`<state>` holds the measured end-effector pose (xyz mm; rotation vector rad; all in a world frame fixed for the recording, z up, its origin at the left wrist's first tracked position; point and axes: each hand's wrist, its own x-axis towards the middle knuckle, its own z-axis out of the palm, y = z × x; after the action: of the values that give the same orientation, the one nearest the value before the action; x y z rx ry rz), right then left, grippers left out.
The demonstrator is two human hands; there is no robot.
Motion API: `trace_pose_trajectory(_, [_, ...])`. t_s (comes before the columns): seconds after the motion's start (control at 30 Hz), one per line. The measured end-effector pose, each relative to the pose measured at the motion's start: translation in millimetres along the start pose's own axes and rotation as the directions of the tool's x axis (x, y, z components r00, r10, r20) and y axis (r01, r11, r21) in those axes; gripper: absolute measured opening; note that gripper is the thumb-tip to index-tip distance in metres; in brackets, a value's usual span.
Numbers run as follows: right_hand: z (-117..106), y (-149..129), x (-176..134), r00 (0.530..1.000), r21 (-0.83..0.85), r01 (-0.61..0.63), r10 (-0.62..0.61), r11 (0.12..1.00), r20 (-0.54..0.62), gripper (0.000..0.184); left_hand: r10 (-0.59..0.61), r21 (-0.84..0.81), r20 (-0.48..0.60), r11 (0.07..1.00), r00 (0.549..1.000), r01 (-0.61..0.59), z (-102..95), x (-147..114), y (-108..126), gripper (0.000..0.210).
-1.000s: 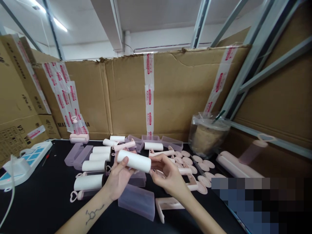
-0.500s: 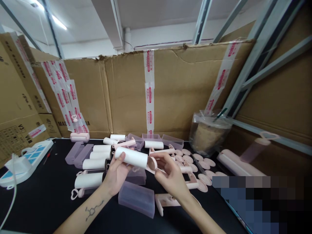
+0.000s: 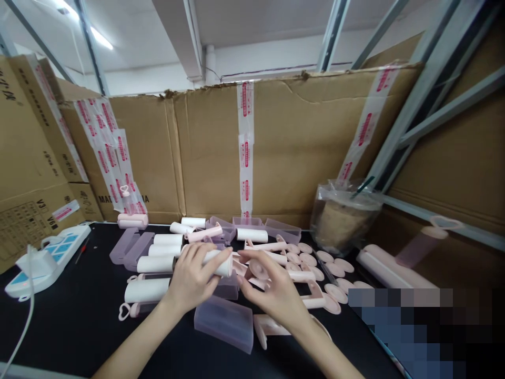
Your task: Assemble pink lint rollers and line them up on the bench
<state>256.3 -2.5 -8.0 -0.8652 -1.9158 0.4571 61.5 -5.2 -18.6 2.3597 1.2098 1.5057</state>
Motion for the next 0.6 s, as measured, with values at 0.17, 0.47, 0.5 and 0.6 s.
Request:
trace_pose_trajectory(0.17, [7, 4, -2, 0.999, -0.03, 0.042, -0.042, 0.999, -0.001, 0.029, 0.222, 0.415, 0.133, 0.872, 0.966, -0.258, 9.5, -6, -1, 0.056])
trace_pose_trajectory(0.47, [13, 4, -4, 0.997, -0.059, -0.072, 0.073, 0.996, 0.014, 0.028, 0.341, 0.64, 0.206, 0.662, 0.917, -0.39, 14.5, -10, 6, 0.05])
trace_pose_trajectory(0.5, [12, 4, -4, 0.997, -0.062, -0.076, 0.077, 0.995, 0.013, 0.027, 0.342, 0.639, 0.209, 0.661, 0.916, -0.393, 14.7, -10, 7, 0.05])
trace_pose_trajectory(0.6, [7, 3, -3, 0.996, -0.027, -0.091, 0.091, 0.995, 0.012, 0.028, 0.31, 0.592, 0.199, 0.718, 0.93, -0.366, 15.1, -11, 7, 0.053])
